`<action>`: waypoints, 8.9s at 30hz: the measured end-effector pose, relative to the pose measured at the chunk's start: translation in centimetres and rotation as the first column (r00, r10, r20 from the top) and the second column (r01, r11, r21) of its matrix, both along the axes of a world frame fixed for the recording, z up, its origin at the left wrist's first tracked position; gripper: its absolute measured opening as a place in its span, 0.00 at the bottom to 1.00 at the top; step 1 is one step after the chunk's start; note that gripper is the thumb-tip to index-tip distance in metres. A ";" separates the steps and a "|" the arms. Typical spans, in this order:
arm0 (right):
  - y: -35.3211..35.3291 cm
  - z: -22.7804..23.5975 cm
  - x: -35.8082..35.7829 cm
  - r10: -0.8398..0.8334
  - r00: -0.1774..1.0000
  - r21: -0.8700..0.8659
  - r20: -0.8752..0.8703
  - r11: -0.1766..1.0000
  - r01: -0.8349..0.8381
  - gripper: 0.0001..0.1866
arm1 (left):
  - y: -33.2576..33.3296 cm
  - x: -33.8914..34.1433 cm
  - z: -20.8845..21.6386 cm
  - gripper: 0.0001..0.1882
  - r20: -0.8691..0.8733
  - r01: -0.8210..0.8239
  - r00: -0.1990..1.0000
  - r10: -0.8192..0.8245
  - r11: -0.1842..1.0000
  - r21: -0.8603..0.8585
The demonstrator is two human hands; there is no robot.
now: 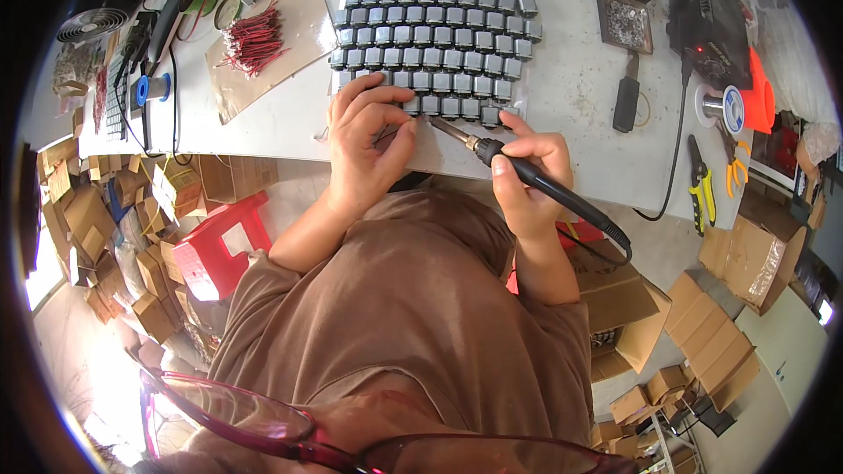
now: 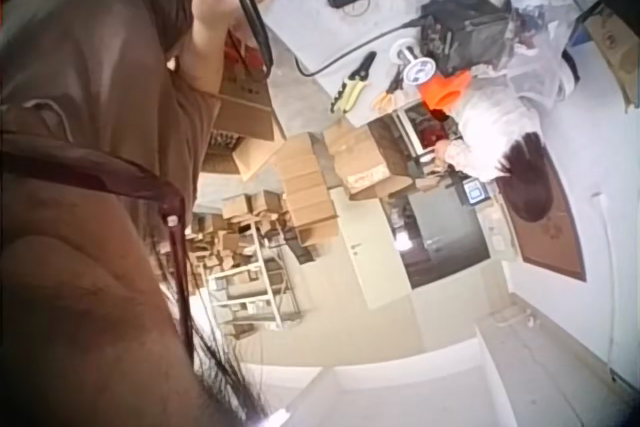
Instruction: The person removes tape from their fingers, picks up small wire harnesses, and solders the wires to an array of battery cells using a soldering iron.
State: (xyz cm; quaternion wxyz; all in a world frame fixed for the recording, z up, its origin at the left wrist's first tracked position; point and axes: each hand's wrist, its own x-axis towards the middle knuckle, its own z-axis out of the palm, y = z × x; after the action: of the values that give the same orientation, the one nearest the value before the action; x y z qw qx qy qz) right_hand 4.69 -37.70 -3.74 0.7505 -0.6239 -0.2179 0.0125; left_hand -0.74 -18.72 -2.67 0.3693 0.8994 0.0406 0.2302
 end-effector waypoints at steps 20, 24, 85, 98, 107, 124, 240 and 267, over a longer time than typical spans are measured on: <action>0.1 -0.1 -0.1 -0.016 1.000 0.041 -0.024 0.999 0.017 0.09 | 0.0 0.0 -0.1 0.05 0.004 -0.011 1.000 0.011 1.000 0.013; 0.0 0.0 -0.1 -0.040 0.998 0.074 -0.041 0.996 0.043 0.08 | -0.1 0.0 0.1 0.05 0.002 -0.012 1.000 0.012 1.000 0.027; -0.8 -0.6 0.1 -0.107 0.989 0.096 -0.106 0.988 0.118 0.08 | -0.7 1.0 1.2 0.04 -0.028 0.057 0.998 -0.054 0.986 0.154; -0.7 -0.6 0.1 -0.079 0.994 0.028 -0.074 0.996 0.081 0.08 | -0.7 1.0 1.2 0.05 -0.024 0.057 0.998 -0.054 0.985 0.163; -1.0 -0.6 0.1 -0.108 0.989 0.075 -0.099 0.990 0.116 0.08 | -0.7 1.0 1.2 0.06 -0.050 0.070 0.997 -0.063 0.985 0.160; -0.8 -1.1 0.0 -0.235 0.958 0.060 -0.165 0.967 0.247 0.10 | 0.4 0.2 2.7 0.15 -0.003 0.092 0.996 -0.093 0.983 0.157; -1.7 0.4 1.1 0.002 0.993 0.085 -0.114 0.996 0.008 0.08 | -1.5 0.8 2.1 0.07 -0.034 0.021 0.999 -0.015 0.977 0.212; -1.7 0.6 1.1 0.041 0.995 0.042 -0.086 0.998 -0.037 0.09 | -2.3 1.3 2.4 0.06 -0.100 0.027 0.995 0.008 0.937 0.347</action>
State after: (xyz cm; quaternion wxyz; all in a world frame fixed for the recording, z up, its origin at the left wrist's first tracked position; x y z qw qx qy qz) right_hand 5.77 -39.39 -3.17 0.7712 -0.6032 -0.1974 0.0498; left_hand 0.61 -21.00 -0.25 0.2029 0.9611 0.0132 0.1869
